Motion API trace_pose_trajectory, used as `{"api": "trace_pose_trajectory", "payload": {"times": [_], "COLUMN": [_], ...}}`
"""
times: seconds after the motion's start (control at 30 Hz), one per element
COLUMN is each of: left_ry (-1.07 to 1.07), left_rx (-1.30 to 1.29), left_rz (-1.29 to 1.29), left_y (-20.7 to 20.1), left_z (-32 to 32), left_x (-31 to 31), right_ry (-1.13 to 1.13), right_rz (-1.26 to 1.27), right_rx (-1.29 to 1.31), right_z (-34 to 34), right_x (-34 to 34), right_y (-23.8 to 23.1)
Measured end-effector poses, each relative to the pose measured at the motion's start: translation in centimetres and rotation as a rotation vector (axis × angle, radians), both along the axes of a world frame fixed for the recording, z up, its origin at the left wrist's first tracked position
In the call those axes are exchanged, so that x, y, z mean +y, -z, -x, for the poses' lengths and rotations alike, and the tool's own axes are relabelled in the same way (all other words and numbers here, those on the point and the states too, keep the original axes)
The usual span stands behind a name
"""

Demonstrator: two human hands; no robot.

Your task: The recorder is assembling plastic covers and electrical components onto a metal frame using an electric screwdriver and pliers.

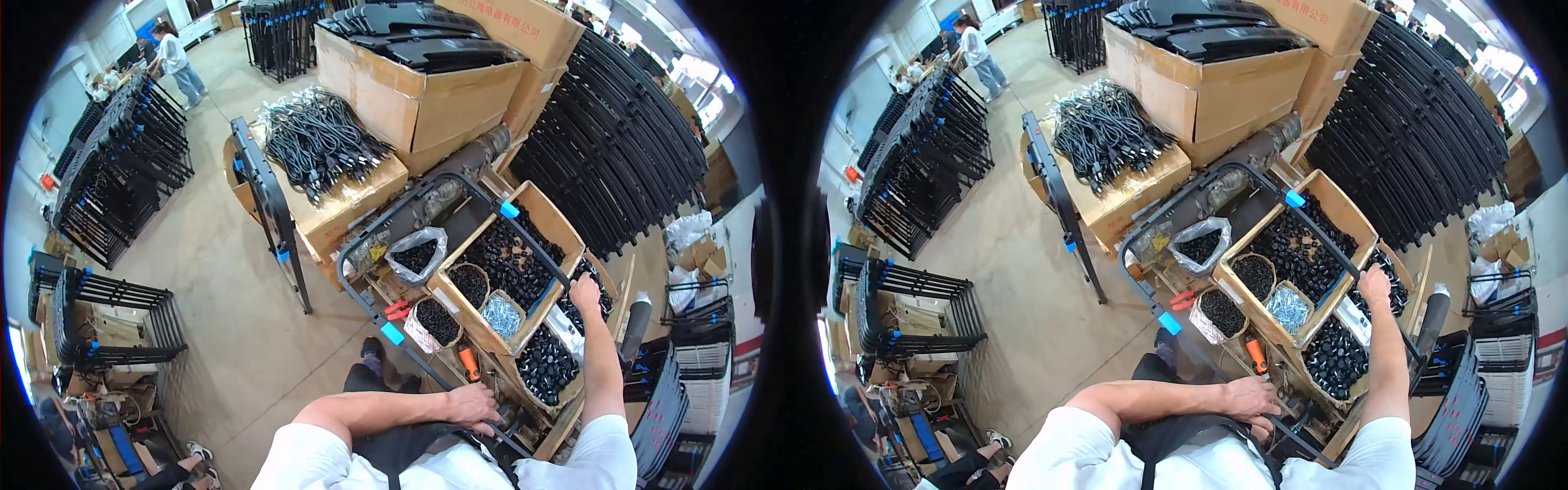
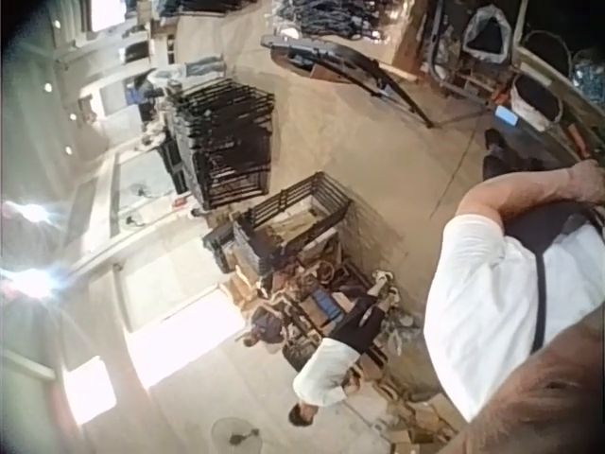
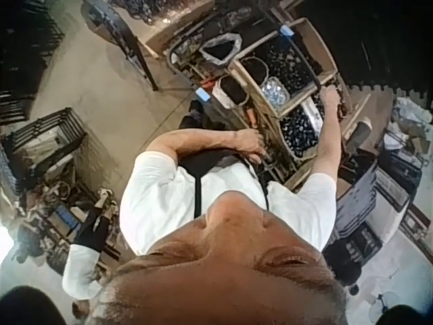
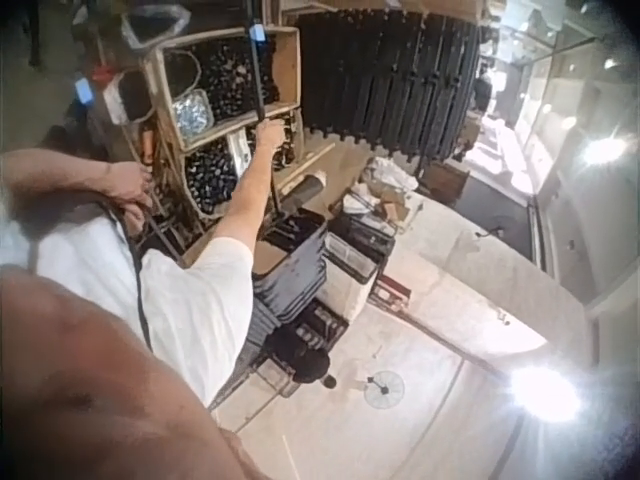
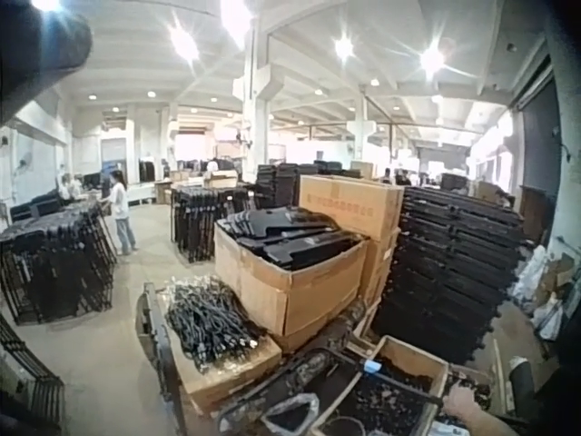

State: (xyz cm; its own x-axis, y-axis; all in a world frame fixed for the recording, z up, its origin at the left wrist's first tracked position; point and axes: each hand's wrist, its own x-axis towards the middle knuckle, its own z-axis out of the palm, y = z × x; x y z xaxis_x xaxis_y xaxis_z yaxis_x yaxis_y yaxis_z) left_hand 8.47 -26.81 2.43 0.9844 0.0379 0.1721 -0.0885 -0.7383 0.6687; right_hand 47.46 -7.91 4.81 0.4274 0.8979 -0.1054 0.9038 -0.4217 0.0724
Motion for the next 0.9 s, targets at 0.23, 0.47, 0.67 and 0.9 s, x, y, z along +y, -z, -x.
{"api": "trace_pose_trajectory", "payload": {"times": [0.23, 0.47, 0.67, 0.9], "left_ry": [0.049, -1.445, -2.157, -1.876], "left_rx": [-0.065, 0.119, 0.015, 0.202], "left_rz": [-0.041, 0.107, 0.559, 0.638], "left_y": [-3.4, -7.6, -7.7, -4.7], "left_z": [1.0, 20.2, 38.0, 38.6], "left_x": [1.1, 34.6, 55.6, 59.8], "right_ry": [-0.002, -0.268, -0.108, 0.242], "right_rz": [-0.114, 0.236, 0.074, 0.158], "right_rx": [0.092, 0.517, 0.291, -0.116], "right_z": [3.7, 23.8, 29.4, 33.0], "right_x": [-6.2, -26.7, -31.0, -27.9], "right_y": [-1.3, -8.8, -6.3, -7.8]}}
